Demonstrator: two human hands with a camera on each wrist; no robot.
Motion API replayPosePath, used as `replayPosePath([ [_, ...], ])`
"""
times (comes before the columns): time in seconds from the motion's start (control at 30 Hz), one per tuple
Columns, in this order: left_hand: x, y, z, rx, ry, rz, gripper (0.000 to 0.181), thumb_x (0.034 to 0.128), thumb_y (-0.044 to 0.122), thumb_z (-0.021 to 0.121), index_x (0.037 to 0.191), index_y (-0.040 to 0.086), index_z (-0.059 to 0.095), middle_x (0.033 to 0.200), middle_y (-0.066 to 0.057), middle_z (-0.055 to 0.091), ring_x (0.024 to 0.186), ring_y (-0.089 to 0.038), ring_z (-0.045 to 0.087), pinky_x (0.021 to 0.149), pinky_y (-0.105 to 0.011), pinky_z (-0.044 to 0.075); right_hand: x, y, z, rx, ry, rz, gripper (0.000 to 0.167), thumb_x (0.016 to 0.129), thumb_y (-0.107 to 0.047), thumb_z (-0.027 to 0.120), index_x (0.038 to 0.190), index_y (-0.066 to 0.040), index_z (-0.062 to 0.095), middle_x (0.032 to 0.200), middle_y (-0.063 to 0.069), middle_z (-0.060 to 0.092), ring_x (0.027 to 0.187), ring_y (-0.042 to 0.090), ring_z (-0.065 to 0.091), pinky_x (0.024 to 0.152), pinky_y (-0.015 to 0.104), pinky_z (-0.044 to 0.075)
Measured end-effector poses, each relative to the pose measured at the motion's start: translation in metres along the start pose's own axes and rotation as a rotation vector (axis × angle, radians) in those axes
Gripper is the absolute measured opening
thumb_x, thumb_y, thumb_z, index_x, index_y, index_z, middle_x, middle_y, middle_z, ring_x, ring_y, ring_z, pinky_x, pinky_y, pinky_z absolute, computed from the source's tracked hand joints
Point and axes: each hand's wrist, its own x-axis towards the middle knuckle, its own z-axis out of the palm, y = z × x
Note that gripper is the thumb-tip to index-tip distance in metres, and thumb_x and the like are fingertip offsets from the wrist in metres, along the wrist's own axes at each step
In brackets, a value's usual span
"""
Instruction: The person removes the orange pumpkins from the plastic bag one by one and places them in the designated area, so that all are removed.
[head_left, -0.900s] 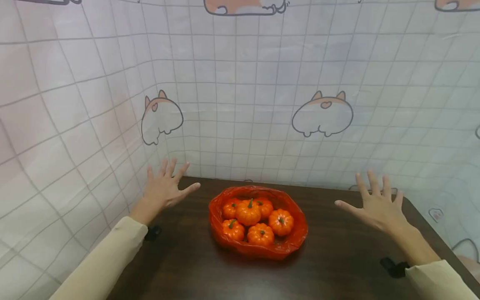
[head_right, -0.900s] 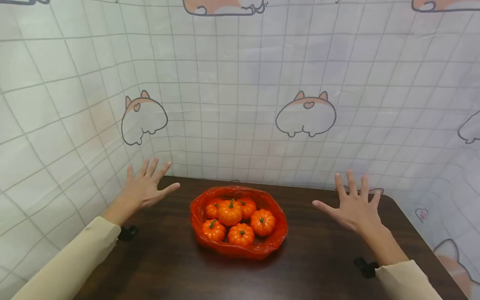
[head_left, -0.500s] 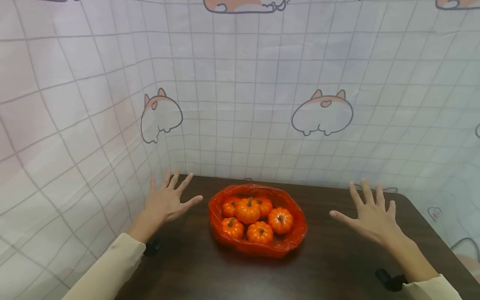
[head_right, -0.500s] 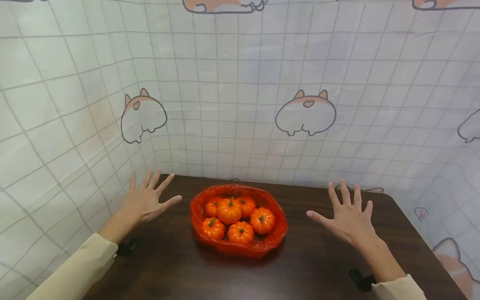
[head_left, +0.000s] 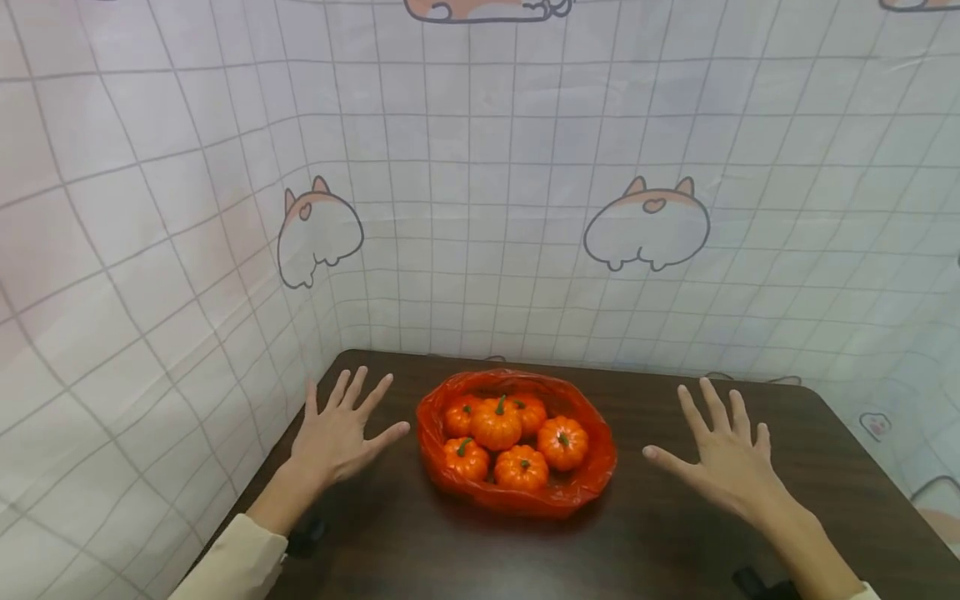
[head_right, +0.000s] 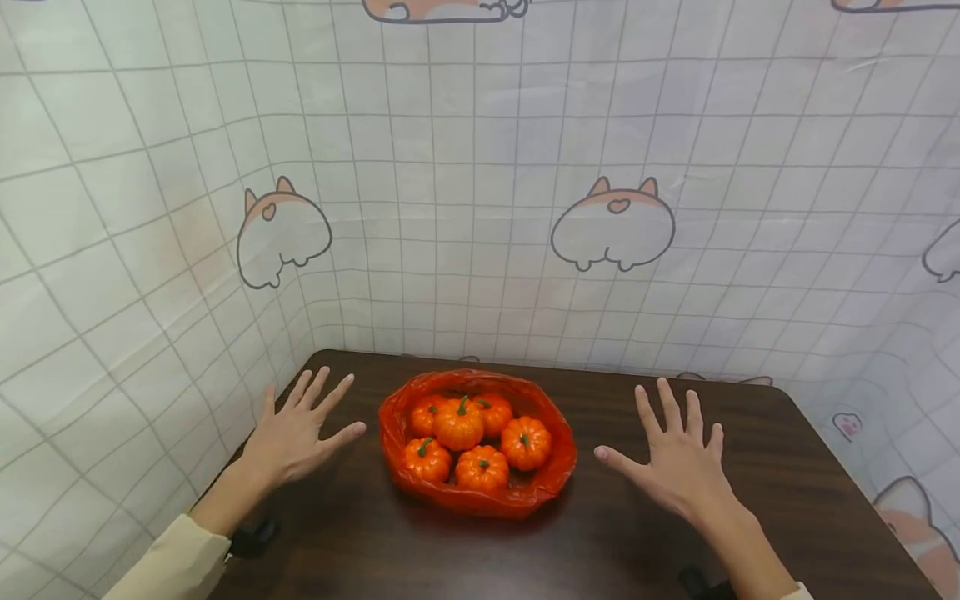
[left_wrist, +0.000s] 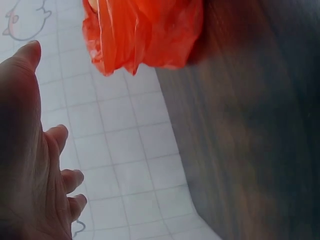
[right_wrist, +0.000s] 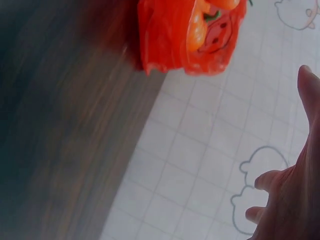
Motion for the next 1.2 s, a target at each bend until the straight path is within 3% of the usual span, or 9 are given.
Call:
replayPosePath([
  [0.3,-0.005,0.016,0.016,-0.111,0.081,0.021,0.081,0.095,0.076,0.041,0.163,0.036,0.023,0.171,-0.013,0.02,0.159,-0.039,0.016,0.121,-0.07,0.003,-0.005,-0.016,0.018,0.057,0.018,-0.016,0.102,0.092,-0.069,0.058,0.166,-0.023,0.006,0.173,0.015,-0.004,0.152,0.058,-0.003,0.103,0.087,0.008],
  [0.5,0.007,0.028,0.029,-0.266,0.195,0.057,0.074,0.0984,0.064,0.05,0.163,0.034,0.027,0.167,-0.015,0.031,0.155,-0.039,0.028,0.123,-0.066,0.013,0.002,-0.027,0.033,0.109,0.051,-0.06,0.1,0.091,-0.065,0.063,0.166,-0.023,0.013,0.172,0.017,0.005,0.152,0.058,0.005,0.105,0.085,0.013],
  [0.7,0.022,0.042,0.039,-0.468,0.324,0.083,0.064,0.1,0.049,0.058,0.158,0.028,0.04,0.158,-0.015,0.046,0.143,-0.042,0.046,0.113,-0.07,0.031,0.012,-0.042,0.048,0.201,0.1,-0.137,0.094,0.089,-0.057,0.07,0.164,-0.022,0.025,0.169,0.018,0.016,0.151,0.056,0.015,0.107,0.082,0.017],
  [0.83,0.03,0.052,0.042,-0.6,0.375,0.041,0.055,0.1008,0.045,0.06,0.151,0.025,0.051,0.145,-0.012,0.057,0.132,-0.039,0.054,0.106,-0.067,0.041,0.019,-0.051,0.054,0.286,0.11,-0.157,0.088,0.091,-0.052,0.071,0.162,-0.023,0.029,0.169,0.016,0.018,0.151,0.053,0.017,0.103,0.085,0.02],
  [0.97,0.037,0.06,0.044,-0.718,0.402,-0.023,0.045,0.0996,0.041,0.064,0.14,0.022,0.062,0.128,-0.012,0.061,0.119,-0.036,0.059,0.095,-0.057,0.05,0.027,-0.06,0.06,0.39,0.109,-0.185,0.081,0.093,-0.046,0.07,0.161,-0.024,0.031,0.169,0.013,0.02,0.151,0.05,0.018,0.101,0.086,0.024],
  [1.2,0.051,0.065,0.051,-0.908,0.445,-0.15,0.026,0.0965,0.025,0.069,0.12,0.016,0.074,0.109,-0.011,0.064,0.098,-0.027,0.064,0.082,-0.035,0.052,0.039,-0.08,0.067,0.568,0.049,-0.207,0.081,0.093,-0.044,0.071,0.161,-0.02,0.033,0.168,0.009,0.021,0.151,0.041,0.021,0.106,0.079,0.031],
])
